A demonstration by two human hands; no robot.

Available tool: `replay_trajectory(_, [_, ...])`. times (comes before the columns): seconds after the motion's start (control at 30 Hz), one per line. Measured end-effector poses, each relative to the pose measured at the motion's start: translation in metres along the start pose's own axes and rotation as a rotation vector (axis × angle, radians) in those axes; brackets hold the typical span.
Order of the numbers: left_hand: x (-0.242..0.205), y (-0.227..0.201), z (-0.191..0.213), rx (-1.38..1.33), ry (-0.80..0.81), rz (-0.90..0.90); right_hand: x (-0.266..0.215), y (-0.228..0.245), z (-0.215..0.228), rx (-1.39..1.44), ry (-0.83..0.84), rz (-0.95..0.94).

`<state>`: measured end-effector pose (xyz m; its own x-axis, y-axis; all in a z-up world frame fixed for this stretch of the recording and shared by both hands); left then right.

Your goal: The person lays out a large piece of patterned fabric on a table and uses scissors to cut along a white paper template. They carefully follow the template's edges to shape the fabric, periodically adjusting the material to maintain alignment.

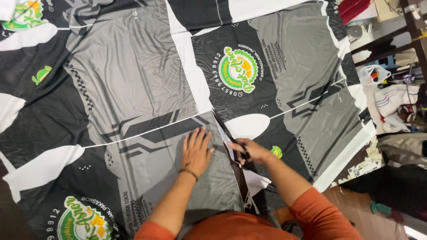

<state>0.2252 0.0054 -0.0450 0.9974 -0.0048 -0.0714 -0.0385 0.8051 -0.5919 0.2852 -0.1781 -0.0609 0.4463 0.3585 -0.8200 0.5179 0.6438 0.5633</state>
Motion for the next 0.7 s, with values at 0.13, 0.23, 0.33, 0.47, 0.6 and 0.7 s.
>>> replay_trajectory(0.13, [0.031,0.008,-0.018,-0.006,-0.008,-0.053,-0.002,0.054,0.055,-0.176,0.099,-0.023])
replay_trajectory(0.23, [0.027,0.012,-0.032,0.062,-0.039,-0.119,0.035,0.058,0.100,-0.444,0.199,-0.074])
replay_trajectory(0.33, [0.029,0.013,-0.031,0.096,-0.078,-0.164,0.080,0.073,0.139,-0.785,0.261,-0.014])
replay_trajectory(0.47, [0.029,0.012,-0.029,0.102,-0.091,-0.175,0.111,0.101,0.160,-1.027,0.278,0.009])
replay_trajectory(0.6, [0.032,0.009,-0.023,0.087,-0.143,-0.199,0.134,0.112,0.170,-1.221,0.289,-0.010])
replay_trajectory(0.7, [0.031,0.007,-0.020,0.091,-0.159,-0.205,0.136,0.130,0.164,-1.284,0.301,-0.015])
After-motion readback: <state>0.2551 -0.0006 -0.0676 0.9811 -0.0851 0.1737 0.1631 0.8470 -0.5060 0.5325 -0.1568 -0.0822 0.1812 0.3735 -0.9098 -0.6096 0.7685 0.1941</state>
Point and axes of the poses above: each hand's wrist, its own x-axis towards the middle knuckle, its own z-axis out of the back of the hand, y = z × x, the point moved 8 cm from there along x, towards the middle knuckle, and after that the axes turned 10 degrees about -x, right-handed, at the moved point
